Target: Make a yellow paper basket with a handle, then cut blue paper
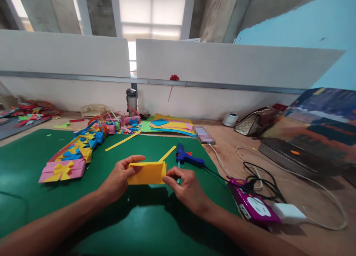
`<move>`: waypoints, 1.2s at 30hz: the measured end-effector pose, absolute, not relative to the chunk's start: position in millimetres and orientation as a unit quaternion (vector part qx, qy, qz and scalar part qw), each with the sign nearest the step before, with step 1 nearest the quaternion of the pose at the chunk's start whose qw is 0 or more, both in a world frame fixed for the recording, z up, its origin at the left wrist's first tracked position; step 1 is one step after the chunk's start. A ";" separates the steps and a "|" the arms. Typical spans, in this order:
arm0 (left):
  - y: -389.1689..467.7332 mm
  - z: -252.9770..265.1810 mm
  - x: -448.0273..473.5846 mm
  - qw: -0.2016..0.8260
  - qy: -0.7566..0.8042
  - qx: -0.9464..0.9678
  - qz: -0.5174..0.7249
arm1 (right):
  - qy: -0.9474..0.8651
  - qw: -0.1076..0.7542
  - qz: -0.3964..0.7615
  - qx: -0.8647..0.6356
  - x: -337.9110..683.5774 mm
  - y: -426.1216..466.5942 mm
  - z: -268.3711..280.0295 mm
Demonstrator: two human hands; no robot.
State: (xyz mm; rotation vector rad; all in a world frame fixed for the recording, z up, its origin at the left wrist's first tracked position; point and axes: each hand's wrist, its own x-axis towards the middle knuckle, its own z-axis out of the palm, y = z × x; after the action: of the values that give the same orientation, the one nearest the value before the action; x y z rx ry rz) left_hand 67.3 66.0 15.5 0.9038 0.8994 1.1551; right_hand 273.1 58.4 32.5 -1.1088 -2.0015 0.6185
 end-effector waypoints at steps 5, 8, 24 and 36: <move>61.4 17.7 67.0 0.573 0.429 0.483 0.504 | -0.759 0.386 0.274 -0.448 270.5 57.7 34.8; 59.5 21.0 65.6 0.528 0.438 0.527 0.501 | -0.774 0.386 0.240 -0.440 272.1 58.0 34.6; 78.0 22.2 54.2 0.149 0.551 0.640 0.515 | -0.907 0.334 -0.066 -0.248 277.4 61.1 23.1; 56.2 24.1 62.4 0.086 0.343 0.791 0.500 | -0.907 0.330 -0.112 -0.238 273.2 61.2 20.0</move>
State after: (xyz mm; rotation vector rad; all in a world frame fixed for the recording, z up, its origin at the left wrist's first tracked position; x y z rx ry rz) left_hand 62.4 56.2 24.1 2.3557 1.0212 1.4907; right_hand 273.2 61.2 20.0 -0.6228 -2.3716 -0.2930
